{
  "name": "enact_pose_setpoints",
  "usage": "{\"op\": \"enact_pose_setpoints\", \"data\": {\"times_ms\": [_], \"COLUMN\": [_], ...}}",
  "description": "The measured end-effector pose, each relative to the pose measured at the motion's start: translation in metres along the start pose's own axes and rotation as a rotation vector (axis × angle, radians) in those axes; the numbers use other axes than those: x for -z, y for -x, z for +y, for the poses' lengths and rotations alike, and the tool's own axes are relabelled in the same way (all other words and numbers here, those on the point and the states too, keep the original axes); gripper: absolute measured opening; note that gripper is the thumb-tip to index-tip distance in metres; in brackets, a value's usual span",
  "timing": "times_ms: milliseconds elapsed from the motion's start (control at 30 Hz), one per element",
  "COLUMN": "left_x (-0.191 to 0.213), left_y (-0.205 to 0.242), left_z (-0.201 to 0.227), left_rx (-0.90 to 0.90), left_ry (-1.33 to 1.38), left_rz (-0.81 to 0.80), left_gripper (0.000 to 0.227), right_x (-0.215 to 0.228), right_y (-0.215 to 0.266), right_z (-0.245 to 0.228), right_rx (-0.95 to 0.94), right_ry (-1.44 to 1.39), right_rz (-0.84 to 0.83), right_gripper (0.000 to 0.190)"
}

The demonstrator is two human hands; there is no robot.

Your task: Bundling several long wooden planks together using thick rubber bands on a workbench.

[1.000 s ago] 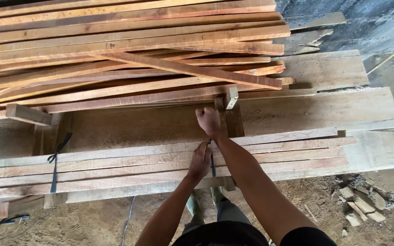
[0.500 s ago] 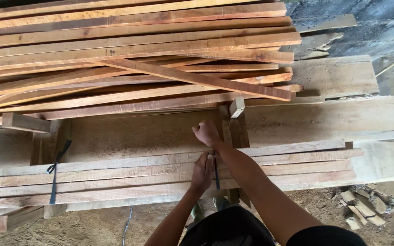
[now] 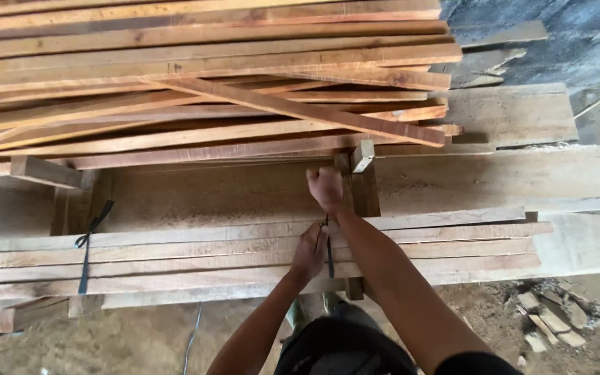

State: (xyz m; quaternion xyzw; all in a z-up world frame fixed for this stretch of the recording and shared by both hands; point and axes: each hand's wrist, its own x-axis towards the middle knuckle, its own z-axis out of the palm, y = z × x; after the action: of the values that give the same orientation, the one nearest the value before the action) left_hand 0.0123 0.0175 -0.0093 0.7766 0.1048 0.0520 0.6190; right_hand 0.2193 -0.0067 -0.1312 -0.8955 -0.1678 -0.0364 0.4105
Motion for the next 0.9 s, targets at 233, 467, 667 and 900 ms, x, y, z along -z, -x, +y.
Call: {"op": "enact_pose_setpoints", "data": {"times_ms": [233, 467, 667, 900], "left_x": [0.021, 0.021, 0.014, 0.010], "left_y": [-0.040, -0.093, -0.109, -0.109], "left_z": [-0.026, -0.054, -0.068, -0.066], "left_rx": [-0.007, 0.017, 0.253, 0.324], "left_ry": [-0.029, -0.041, 0.226, 0.294], "left_rz": [-0.136, -0.163, 0.014, 0.117], "left_gripper": [0.045, 0.044, 0.042, 0.038], "right_x": [0.099, 0.151, 0.179, 0.185], "right_y": [0.010, 0.075, 0.097, 0.105], "right_z": [-0.007, -0.024, -0.062, -0.069], "right_rx": [-0.013, -0.330, -0.093, 0.477], "right_ry": [-0.077, -0.361, -0.243, 0.047], "right_rz": [0.080, -0.290, -0.443, -0.496], "right_gripper": [0.046, 0.042, 0.030, 0.047]}}
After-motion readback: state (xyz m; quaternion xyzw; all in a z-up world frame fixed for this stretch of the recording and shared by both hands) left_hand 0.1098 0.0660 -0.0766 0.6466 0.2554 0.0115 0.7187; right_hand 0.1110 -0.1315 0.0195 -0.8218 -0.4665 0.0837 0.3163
